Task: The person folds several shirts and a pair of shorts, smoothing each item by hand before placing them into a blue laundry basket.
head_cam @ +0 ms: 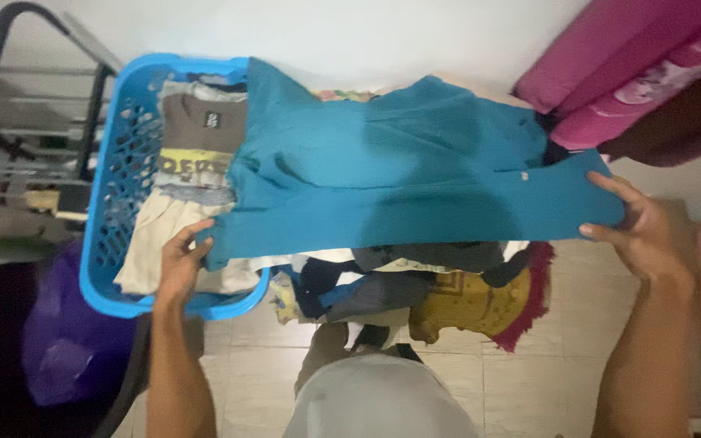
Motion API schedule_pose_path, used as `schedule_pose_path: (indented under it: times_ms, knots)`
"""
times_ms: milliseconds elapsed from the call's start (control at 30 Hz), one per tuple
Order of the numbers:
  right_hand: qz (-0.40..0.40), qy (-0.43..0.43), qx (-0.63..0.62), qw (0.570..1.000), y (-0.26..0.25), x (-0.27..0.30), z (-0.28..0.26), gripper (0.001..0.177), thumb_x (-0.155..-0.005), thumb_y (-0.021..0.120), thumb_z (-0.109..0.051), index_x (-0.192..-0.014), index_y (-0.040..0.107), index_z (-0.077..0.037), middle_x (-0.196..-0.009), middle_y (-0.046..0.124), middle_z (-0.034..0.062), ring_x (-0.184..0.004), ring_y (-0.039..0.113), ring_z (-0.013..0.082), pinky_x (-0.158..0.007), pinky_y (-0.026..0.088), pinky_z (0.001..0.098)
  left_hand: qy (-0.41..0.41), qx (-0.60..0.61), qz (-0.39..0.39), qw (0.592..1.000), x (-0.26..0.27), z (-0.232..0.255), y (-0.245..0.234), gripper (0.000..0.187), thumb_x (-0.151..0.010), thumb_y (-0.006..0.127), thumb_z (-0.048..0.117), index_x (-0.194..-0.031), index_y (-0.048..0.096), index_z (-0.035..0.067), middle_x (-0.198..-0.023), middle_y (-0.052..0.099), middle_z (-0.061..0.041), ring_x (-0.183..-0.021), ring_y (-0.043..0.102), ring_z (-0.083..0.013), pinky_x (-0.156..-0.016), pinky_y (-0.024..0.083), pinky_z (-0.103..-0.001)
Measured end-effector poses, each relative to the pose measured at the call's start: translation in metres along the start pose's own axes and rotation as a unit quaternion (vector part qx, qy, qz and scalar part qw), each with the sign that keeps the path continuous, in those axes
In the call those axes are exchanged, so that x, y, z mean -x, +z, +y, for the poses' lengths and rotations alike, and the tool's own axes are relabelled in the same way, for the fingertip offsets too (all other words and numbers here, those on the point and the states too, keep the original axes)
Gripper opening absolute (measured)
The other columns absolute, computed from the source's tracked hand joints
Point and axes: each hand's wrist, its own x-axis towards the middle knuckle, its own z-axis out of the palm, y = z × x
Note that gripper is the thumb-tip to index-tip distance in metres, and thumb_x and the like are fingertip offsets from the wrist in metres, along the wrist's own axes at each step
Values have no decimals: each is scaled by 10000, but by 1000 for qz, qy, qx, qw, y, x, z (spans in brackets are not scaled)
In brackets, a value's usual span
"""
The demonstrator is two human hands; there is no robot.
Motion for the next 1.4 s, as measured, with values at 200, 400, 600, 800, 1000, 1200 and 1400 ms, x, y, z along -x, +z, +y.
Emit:
schedule_pose_path:
  times_ms: [200, 400, 600, 800, 1000, 1200, 1400]
  knots:
    - [-69, -35, 0, 997, -38, -73, -55, 858, -679, 864, -16, -1468, 577, -193, -1528, 546, 94, -1425, 462, 281, -1160, 328, 449, 134, -54, -111, 983, -74, 127, 32, 1005, -628, 751, -165, -1555, 429, 51, -1453, 572, -113, -1300, 577, -251, -1021, 542, -326]
    - [139, -491, -138, 849, -108, -146, -100, 761, -798, 767, 87, -1506, 491, 36, -1498, 558, 283, -1361, 560, 400, -1068, 452, 477, 408, -70, 27, 910, -133, 300, 55, 886, -839, 687, -277, -1618, 395, 28, -1666, 441, -185, -1529, 526, -310, -1202, 495, -410]
    - [174, -296, -140, 929, -130, -102, -62, 827, -772, 740, 35, -1554, 479, -33, -1514, 547, 229, -1369, 544, 374, -1072, 438, 475, 448, -49, -9, 893, -94, 317, 76, 950, -698, 600, -290, -1586, 460, 19, -1599, 488, -218, -1498, 498, -367, -1191, 470, -443]
    - [12, -151, -96, 984, -60, -80, 104, 963, -650, 848, 11, -1540, 487, -58, -1599, 480, 176, -1464, 454, 312, -1200, 370, 447, 167, 13, -66, 984, -57, 164, 91, 616, -766, 556, -8, -1365, 681, 61, -1468, 617, -86, -1343, 567, -208, -1073, 490, -291]
    - [-64, -87, -292, 950, -15, -25, 182, 956, -655, 764, 127, -1562, 491, -5, -1670, 418, 188, -1561, 338, 286, -1223, 310, 416, -12, -41, 68, 997, 20, 83, 85, 520, -829, 657, -104, -1318, 703, 68, -1300, 688, -108, -963, 596, -213, -799, 492, -323]
    - [56, -88, -268, 958, -60, -68, 124, 932, -736, 659, 187, -1617, 437, -17, -1686, 454, 181, -1238, 578, 323, -702, 491, 369, 261, -6, 69, 963, -30, 177, 99, 538, -847, 555, -147, -1355, 661, -6, -1449, 636, -135, -1384, 583, -242, -1197, 437, -340]
    - [21, -221, -324, 919, -98, -174, 50, 905, -828, 692, -6, -1656, 328, -51, -1695, 375, 213, -1481, 412, 400, -1067, 409, 545, 314, -18, 61, 947, -141, 281, 139, 453, -986, 582, -83, -1424, 599, 30, -1458, 628, -120, -1360, 604, -238, -1171, 455, -336]
